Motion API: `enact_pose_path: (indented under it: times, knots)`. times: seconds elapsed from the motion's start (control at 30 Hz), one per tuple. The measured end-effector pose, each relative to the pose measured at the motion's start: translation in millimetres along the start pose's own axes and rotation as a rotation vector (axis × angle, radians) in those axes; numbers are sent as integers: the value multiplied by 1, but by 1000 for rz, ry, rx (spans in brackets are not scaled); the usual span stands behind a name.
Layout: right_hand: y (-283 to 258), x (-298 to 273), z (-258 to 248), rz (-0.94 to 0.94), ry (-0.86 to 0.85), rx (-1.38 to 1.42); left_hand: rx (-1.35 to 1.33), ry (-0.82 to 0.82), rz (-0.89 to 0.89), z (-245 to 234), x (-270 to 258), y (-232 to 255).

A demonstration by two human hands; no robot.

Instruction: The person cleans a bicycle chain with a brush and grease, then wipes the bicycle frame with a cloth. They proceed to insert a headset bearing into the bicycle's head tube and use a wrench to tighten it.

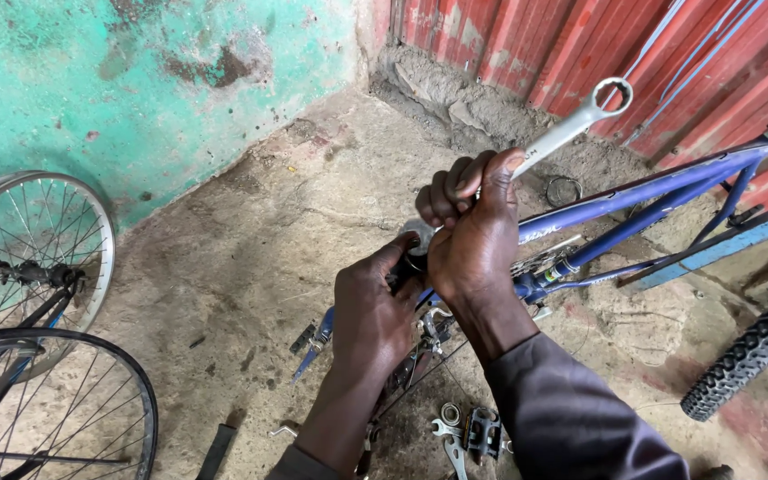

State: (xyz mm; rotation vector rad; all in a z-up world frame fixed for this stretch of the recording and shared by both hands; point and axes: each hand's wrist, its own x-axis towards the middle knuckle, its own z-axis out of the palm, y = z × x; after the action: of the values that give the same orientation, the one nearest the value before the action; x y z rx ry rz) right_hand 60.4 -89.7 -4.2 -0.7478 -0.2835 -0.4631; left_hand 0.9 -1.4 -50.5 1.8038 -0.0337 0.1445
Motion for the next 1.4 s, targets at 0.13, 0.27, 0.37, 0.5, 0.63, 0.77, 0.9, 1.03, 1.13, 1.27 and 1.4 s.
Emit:
enact_pose_path:
  times: [0.13,0.27,0.37,0.5,0.63,0.77,0.9,1.03,1.13,1.27,1.4]
  knots:
    - [-5,1,2,68,-11,9,10,-13,8,1,0,3]
    - [2,8,-12,96,-14,83,11,-25,3,3,-3,2]
    - [-8,6,-9,225,-75,112,14,-24,7,1,-4,1]
    - [-2,13,-21,292,-106,183,22,-26,9,2,-3,1]
    - [11,21,-31,254,-2,151,38,-31,5,3,-2,2]
    - [7,19,-25,229,5,110,-28,-43,3,11,12,-4]
    - [1,15,-14,175,89,27,-225,-43,-15,17,12,-20]
    - [11,19,-30,153,75,52,-650,-32,-69,21,7,-39]
    - [12,29,-37,201,23,158,-934,-44,-67,18,16,-43]
    - [-12,29,-44,284,-69,214,-940,117,-519,19,20,-19]
    - [-30,15,-32,360,90,146,246,1,25,33,2,-9]
